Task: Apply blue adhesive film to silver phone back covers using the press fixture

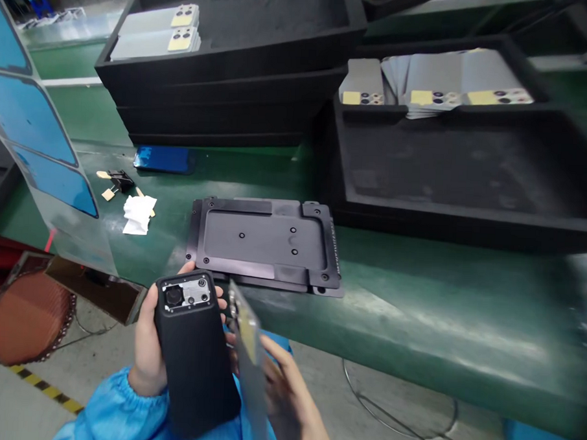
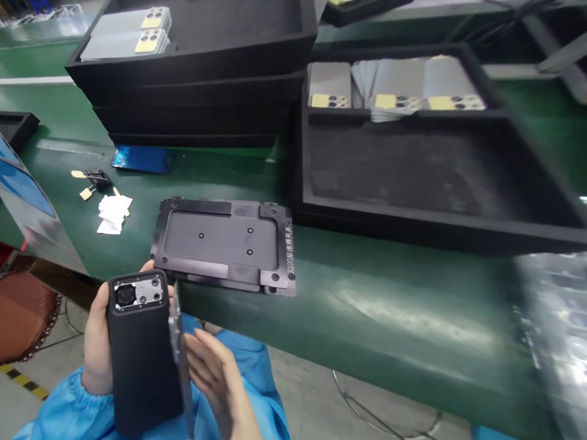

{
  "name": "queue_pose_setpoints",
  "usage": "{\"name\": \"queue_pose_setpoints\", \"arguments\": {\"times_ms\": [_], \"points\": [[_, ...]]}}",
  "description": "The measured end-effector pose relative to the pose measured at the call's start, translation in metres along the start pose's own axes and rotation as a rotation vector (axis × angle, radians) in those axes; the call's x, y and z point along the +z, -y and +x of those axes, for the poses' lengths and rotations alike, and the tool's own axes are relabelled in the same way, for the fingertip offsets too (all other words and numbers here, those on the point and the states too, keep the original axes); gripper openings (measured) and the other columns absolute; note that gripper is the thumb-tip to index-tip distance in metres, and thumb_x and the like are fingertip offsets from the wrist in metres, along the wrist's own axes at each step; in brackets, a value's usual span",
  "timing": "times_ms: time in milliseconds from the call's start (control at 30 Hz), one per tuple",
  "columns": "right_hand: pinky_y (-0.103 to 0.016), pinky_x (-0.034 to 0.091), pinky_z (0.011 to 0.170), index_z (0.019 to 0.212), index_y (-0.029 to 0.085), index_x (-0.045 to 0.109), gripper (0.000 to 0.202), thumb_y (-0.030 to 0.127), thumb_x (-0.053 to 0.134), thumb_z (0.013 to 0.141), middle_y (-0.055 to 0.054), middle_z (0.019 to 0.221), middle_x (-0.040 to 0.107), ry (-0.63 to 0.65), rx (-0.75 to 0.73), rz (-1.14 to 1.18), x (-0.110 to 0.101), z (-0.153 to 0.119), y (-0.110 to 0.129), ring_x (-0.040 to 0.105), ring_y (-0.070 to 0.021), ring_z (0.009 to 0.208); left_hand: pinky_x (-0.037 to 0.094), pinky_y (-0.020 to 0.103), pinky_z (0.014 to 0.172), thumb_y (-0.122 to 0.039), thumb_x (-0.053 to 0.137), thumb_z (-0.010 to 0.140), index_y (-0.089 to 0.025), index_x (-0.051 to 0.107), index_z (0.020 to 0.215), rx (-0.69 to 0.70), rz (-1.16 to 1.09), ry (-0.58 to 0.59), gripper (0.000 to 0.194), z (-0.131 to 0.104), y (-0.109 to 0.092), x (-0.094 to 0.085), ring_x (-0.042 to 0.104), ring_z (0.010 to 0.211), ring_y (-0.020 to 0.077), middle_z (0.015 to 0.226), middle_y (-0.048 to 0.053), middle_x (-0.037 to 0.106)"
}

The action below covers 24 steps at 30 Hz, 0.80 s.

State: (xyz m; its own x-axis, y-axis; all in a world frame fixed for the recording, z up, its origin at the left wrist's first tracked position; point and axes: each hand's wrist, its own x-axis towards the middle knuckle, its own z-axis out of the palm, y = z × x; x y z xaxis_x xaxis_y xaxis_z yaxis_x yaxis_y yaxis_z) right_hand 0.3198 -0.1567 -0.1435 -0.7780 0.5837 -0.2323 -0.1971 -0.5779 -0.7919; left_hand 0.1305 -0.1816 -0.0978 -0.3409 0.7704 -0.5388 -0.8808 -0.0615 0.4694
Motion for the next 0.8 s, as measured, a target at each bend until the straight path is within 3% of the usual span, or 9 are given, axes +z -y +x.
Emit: {"name": "queue_pose_setpoints", "arguments": {"times_ms": [133, 300, 500, 800], "points": [[-0.049, 0.05, 0.107, 0.145, 0.029, 0.047, 0.088, 0.07, 0.077, 0.073, -0.016, 0.153, 0.051, -0.026, 0.027, 0.096, -0.003, -0.004, 0.008, 0.054, -0.0401, 0.137, 0.061, 0.034, 0.078, -0.054, 0.068, 0.087, -0.02, 0.071, 0.126, -0.071, -0.08, 0.023, 0.053, 0.002, -0.007, -0.001, 0.077, 0.082, 0.0226, 0.101, 0.013, 0.08], [-0.048, 0.046, 0.111, 0.145, 0.029, 0.047, 0.093, 0.075, 0.076, 0.069, -0.016, 0.154, 0.049, -0.017, 0.082, 0.059, -0.002, -0.005, 0.003, 0.054, -0.04, 0.136, 0.06, 0.033, 0.075, -0.054, 0.067, 0.087, -0.019, 0.072, 0.124, -0.106, -0.156, 0.06, 0.051, 0.002, -0.006, -0.007, 0.075, 0.08, 0.0222, 0.1, 0.011, 0.079], [-0.054, 0.046, 0.109, 0.145, 0.026, 0.046, 0.1, 0.084, 0.069, 0.066, -0.018, 0.156, 0.044, -0.027, 0.068, 0.0, 0.0, -0.007, -0.006, 0.051, -0.0439, 0.137, 0.057, 0.032, 0.076, -0.056, 0.062, 0.09, -0.018, 0.073, 0.119, -0.262, -0.275, 0.178, 0.049, 0.003, -0.006, -0.019, 0.072, 0.082, 0.0223, 0.098, 0.01, 0.075], [-0.053, 0.046, 0.109, 0.145, 0.022, 0.044, 0.105, 0.087, 0.066, 0.066, -0.021, 0.154, 0.045, 0.01, 0.064, -0.002, -0.001, -0.008, -0.008, 0.047, -0.0441, 0.141, 0.047, 0.025, 0.063, -0.059, 0.058, 0.092, -0.018, 0.07, 0.119, -0.314, -0.306, 0.115, 0.051, 0.006, -0.003, -0.031, 0.063, 0.07, 0.0155, 0.087, 0.006, 0.069]]}}
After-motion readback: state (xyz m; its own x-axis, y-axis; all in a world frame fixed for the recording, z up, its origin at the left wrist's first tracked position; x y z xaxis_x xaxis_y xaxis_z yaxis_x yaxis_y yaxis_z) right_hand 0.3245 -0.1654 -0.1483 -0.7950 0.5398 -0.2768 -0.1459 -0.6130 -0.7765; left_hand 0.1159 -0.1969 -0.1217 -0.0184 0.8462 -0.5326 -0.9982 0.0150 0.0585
